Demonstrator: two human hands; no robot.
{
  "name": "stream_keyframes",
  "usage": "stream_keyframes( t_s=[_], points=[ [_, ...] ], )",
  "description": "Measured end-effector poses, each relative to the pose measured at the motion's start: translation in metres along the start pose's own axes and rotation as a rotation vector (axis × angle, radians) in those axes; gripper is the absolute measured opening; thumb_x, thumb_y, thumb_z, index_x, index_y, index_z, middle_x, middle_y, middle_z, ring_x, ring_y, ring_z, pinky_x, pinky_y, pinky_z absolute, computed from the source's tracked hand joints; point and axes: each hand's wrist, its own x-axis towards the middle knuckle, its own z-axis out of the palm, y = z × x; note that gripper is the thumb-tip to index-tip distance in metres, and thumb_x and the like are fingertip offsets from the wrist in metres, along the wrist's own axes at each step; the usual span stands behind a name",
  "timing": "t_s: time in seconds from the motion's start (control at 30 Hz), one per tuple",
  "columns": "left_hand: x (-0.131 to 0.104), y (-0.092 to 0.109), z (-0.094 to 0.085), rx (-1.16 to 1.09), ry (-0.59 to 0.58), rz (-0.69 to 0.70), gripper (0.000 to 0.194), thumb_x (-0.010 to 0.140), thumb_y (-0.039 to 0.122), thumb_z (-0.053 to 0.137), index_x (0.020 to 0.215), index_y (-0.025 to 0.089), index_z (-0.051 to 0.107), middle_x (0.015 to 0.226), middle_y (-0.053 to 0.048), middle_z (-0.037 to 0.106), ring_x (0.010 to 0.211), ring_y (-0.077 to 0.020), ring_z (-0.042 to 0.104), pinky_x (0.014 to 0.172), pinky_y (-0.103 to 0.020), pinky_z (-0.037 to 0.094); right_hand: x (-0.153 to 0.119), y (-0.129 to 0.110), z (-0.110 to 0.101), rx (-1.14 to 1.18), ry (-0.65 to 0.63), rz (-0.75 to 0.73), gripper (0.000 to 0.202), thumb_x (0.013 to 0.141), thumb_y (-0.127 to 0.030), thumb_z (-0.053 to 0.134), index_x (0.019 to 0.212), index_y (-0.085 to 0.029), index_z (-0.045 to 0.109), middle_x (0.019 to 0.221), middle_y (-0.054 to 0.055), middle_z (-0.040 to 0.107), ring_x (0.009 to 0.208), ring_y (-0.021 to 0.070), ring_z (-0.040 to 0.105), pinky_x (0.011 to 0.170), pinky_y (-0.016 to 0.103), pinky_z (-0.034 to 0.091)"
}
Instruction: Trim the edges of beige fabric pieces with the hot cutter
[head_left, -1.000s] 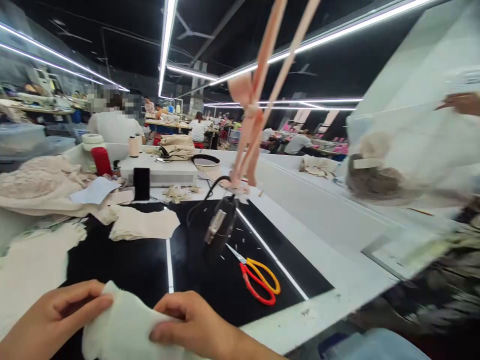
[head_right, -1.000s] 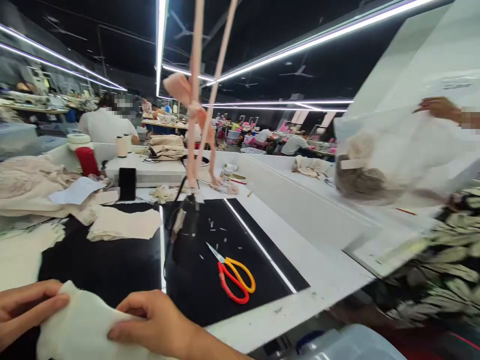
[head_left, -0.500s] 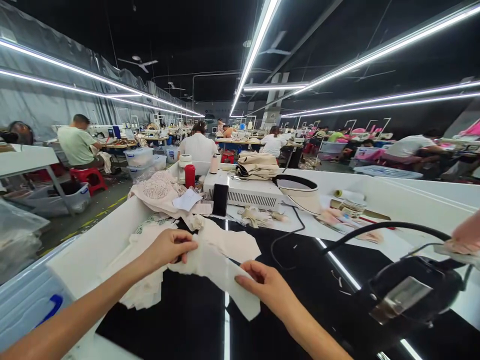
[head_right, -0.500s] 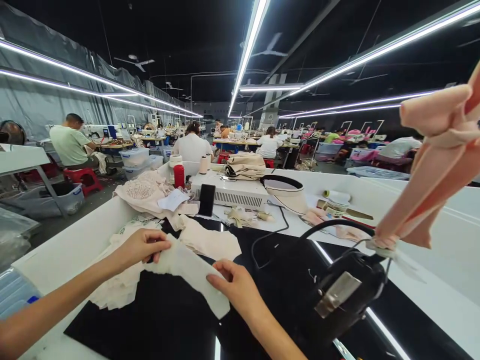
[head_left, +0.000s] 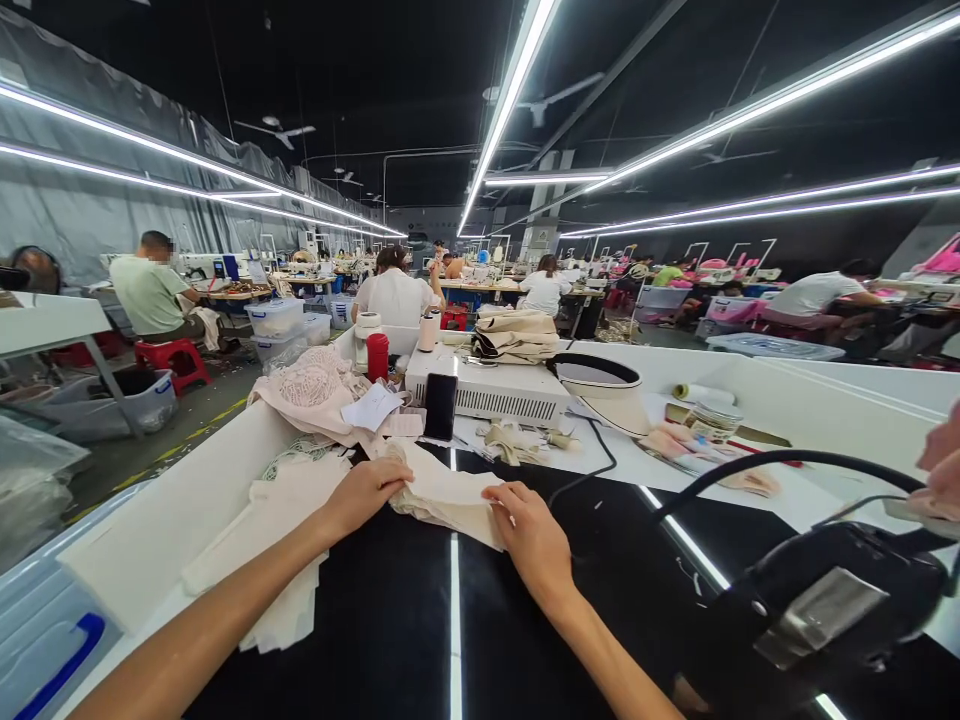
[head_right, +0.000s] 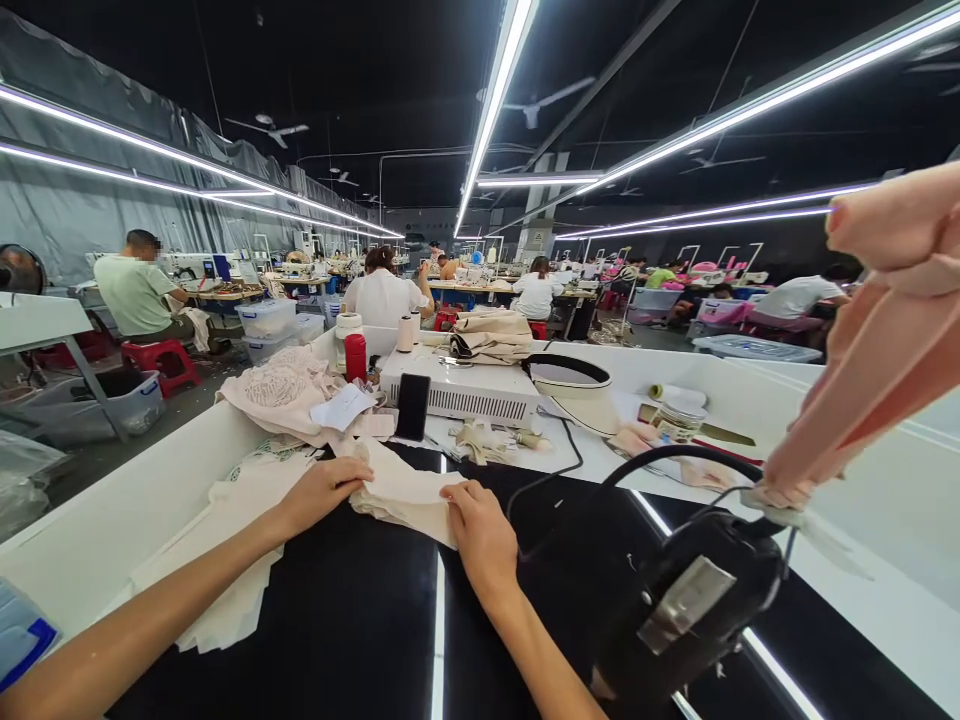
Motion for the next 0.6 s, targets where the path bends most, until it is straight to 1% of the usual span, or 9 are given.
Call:
stream_keyframes(
  t_s=[0.07,0.17,0.27,0.37,0.47,0.53,0.6],
  points=[
    [-0.004,-0.005,0.003,0.026,-0.039,-0.004,0.026,0.091,0.011,0.061,0.102,0.023,0.081,0.12,-0.003,0.08,0.115,-0.0231,0.075,0.109,-0.036,0.056,-0.005,0.001,0.003,-0.063,-0.056,-0.031,0.03,0.092,-0.018,0.05,0.095,-0.027,0.079,0.1,0.006,0.076,0.095,0.0249,0.067,0.074,0.032,0.05],
    [-0.008,-0.005,0.002,0.057,-0.081,-0.018,0.035,0.089,0.007,0.056,0.107,0.023,0.082,0.125,-0.003,0.078,0.121,-0.0226,0.072,0.112,-0.036,0.053,-0.008,0.0,0.003,-0.148,-0.124,-0.061,0.035,0.092,-0.013,0.048,0.101,-0.025,0.079,0.103,0.006,0.076,0.097,0.024,0.066,0.079,0.032,0.05],
    [-0.008,0.001,-0.004,0.079,-0.089,-0.049,0.046,0.086,0.003,0.049,0.11,0.023,0.082,0.125,-0.001,0.078,0.123,-0.0223,0.072,0.113,-0.034,0.052,-0.008,-0.005,0.002,-0.218,-0.174,-0.076,0.042,0.087,-0.005,0.047,0.108,-0.023,0.079,0.106,0.007,0.076,0.099,0.0241,0.065,0.084,0.033,0.049],
    [-0.002,0.011,-0.012,0.094,-0.048,-0.094,0.048,0.088,0.006,0.044,0.114,0.022,0.081,0.123,-0.002,0.079,0.12,-0.0236,0.073,0.111,-0.035,0.054,-0.009,-0.01,0.0,-0.266,-0.208,-0.086,0.05,0.081,0.001,0.048,0.113,-0.021,0.079,0.11,0.008,0.076,0.1,0.0241,0.065,0.086,0.034,0.047],
    [0.011,0.026,-0.016,0.107,0.002,-0.124,0.047,0.094,0.01,0.039,0.119,0.021,0.078,0.124,-0.003,0.078,0.118,-0.0239,0.072,0.109,-0.036,0.054,-0.01,-0.015,-0.002,-0.292,-0.217,-0.082,0.059,0.078,0.007,0.045,0.118,-0.021,0.077,0.113,0.008,0.076,0.103,0.0246,0.064,0.086,0.034,0.046],
    [0.021,0.036,-0.013,0.118,0.006,-0.117,0.047,0.098,0.013,0.036,0.124,0.02,0.074,0.129,-0.004,0.076,0.122,-0.0233,0.07,0.112,-0.035,0.052,-0.011,-0.018,-0.003,-0.301,-0.213,-0.076,0.065,0.077,0.01,0.041,0.124,-0.021,0.075,0.117,0.009,0.075,0.106,0.0247,0.064,0.089,0.034,0.045],
    [0.029,0.044,-0.005,0.135,-0.028,-0.09,0.045,0.103,0.019,0.035,0.131,0.02,0.071,0.136,-0.005,0.072,0.129,-0.0228,0.065,0.116,-0.035,0.047,-0.011,-0.021,-0.003,-0.307,-0.21,-0.074,0.071,0.076,0.011,0.039,0.129,-0.022,0.072,0.122,0.008,0.073,0.109,0.0243,0.063,0.092,0.034,0.045]
  ],
)
